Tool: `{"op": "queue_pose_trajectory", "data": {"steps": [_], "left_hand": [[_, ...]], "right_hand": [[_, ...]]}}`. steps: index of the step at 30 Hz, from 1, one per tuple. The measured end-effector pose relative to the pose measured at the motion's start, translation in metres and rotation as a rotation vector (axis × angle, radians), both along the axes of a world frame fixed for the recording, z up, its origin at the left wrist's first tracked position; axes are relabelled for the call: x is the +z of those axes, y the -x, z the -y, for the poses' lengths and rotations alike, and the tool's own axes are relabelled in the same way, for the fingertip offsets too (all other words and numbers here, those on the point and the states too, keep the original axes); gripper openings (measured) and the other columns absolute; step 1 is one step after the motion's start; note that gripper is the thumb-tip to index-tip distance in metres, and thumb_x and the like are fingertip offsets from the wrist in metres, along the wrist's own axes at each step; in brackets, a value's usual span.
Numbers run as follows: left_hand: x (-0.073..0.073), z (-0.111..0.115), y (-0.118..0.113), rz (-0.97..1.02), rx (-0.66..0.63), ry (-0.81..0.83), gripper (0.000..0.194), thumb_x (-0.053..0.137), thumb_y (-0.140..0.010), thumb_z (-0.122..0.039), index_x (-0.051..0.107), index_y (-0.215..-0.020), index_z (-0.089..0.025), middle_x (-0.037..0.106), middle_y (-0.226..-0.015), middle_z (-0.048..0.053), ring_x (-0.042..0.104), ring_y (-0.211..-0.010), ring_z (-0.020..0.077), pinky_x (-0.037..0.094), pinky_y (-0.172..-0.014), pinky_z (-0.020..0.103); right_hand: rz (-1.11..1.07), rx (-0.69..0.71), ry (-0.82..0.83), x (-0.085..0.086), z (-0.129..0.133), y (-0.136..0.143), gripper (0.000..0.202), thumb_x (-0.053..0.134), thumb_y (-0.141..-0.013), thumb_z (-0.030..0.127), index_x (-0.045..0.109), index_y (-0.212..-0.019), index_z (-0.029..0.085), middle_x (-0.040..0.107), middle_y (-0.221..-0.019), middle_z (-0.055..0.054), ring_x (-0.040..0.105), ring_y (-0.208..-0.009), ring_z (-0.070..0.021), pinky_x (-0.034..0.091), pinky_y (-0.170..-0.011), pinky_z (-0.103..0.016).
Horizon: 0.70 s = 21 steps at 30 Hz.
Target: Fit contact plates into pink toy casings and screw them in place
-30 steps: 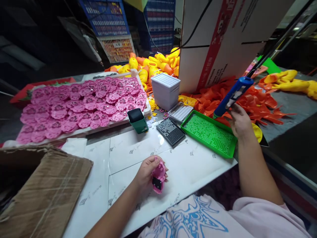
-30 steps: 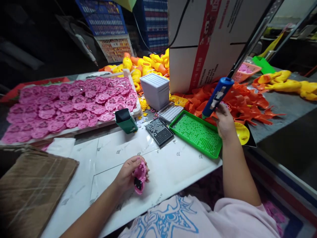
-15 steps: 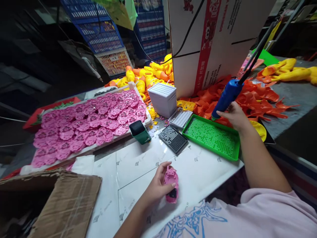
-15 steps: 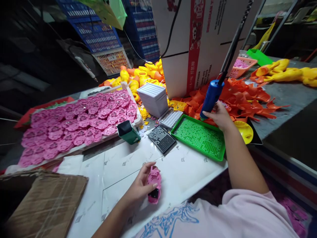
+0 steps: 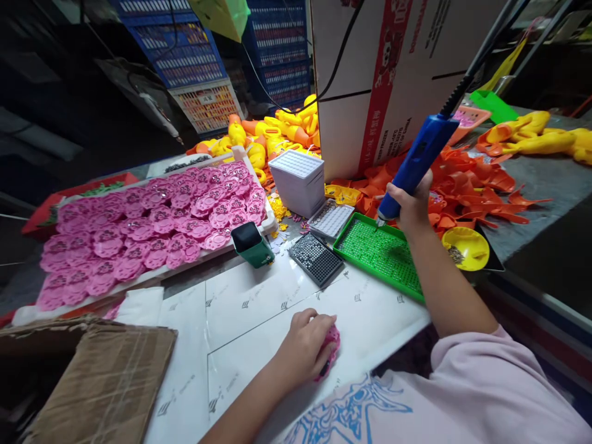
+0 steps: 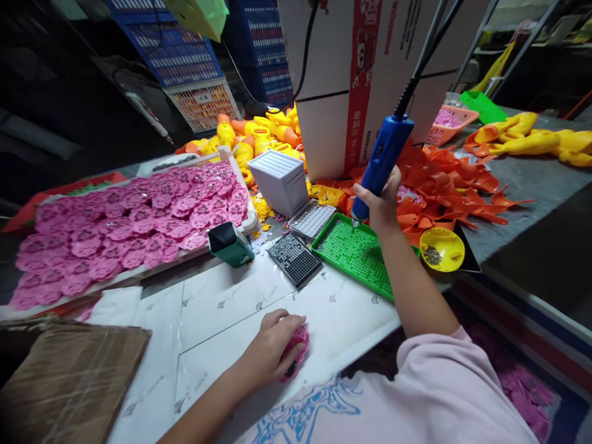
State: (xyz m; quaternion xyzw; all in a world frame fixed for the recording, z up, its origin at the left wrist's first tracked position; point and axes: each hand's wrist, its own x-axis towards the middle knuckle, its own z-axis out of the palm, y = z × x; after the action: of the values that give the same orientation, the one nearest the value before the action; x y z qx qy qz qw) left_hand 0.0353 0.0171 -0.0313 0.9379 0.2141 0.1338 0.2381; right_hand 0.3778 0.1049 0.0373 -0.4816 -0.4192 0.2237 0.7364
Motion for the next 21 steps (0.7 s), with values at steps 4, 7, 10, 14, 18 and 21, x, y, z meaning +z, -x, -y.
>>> {"op": "queue_pose_trajectory", "data": {"steps": [4,7,10,14,18,21], "left_hand": [[0.003,-0.003,-0.012,-0.088,-0.061,-0.169,0.032,0.048,-0.087,-0.023,0.055,-0.118,-0.017,0.063,-0.107,0.013,0.05,-0.097,0.0278,0.037,-0.082,0.042],[0.0,-0.005,-0.021,-0.103,-0.062,-0.231,0.032,0.05,-0.087,-0.024,0.057,-0.117,-0.017,0.062,-0.107,0.013,0.05,-0.095,0.0275,0.037,-0.079,0.041],[-0.002,-0.007,-0.03,-0.064,0.055,-0.271,0.028,0.05,-0.089,-0.028,0.059,-0.114,-0.018,0.061,-0.101,0.013,0.051,-0.09,0.026,0.036,-0.076,0.039],[0.002,-0.003,-0.039,-0.032,0.189,-0.292,0.031,0.05,-0.09,-0.04,0.062,-0.104,-0.015,0.059,-0.09,0.012,0.049,-0.082,0.0244,0.035,-0.071,0.037],[0.004,0.001,-0.042,-0.091,0.181,-0.24,0.049,0.058,-0.079,-0.058,0.062,-0.1,-0.015,0.057,-0.094,0.013,0.048,-0.083,0.0266,0.036,-0.071,0.039],[0.003,-0.002,-0.04,-0.139,0.158,-0.167,0.047,0.063,-0.074,-0.054,0.062,-0.1,-0.015,0.057,-0.096,0.012,0.048,-0.085,0.0273,0.037,-0.072,0.04]], "right_hand": [[-0.096,0.157,-0.026,0.0,-0.005,0.024,0.045,0.067,-0.068,0.048,0.045,-0.103,0.03,0.052,-0.074,0.004,0.057,-0.058,-0.0138,0.055,-0.056,-0.035],[-0.103,0.288,0.064,0.004,-0.01,0.036,0.054,0.071,-0.063,0.043,0.045,-0.108,0.027,0.054,-0.073,0.004,0.058,-0.056,-0.0138,0.054,-0.056,-0.034],[-0.106,0.343,0.119,0.007,-0.015,0.043,0.054,0.073,-0.062,0.039,0.045,-0.106,0.025,0.055,-0.073,0.003,0.059,-0.058,-0.0145,0.053,-0.056,-0.033],[-0.133,0.298,0.088,0.001,-0.016,0.046,0.052,0.069,-0.067,0.047,0.046,-0.108,0.025,0.055,-0.067,0.003,0.057,-0.053,-0.0144,0.05,-0.051,-0.031],[-0.16,0.213,0.023,-0.009,-0.009,0.041,0.05,0.071,-0.068,0.047,0.05,-0.107,0.025,0.057,-0.066,0.004,0.055,-0.05,-0.0133,0.05,-0.051,-0.03],[-0.175,0.159,-0.004,-0.016,-0.006,0.036,0.047,0.07,-0.07,0.046,0.05,-0.107,0.026,0.058,-0.065,0.004,0.056,-0.05,-0.0137,0.05,-0.051,-0.031]]}}
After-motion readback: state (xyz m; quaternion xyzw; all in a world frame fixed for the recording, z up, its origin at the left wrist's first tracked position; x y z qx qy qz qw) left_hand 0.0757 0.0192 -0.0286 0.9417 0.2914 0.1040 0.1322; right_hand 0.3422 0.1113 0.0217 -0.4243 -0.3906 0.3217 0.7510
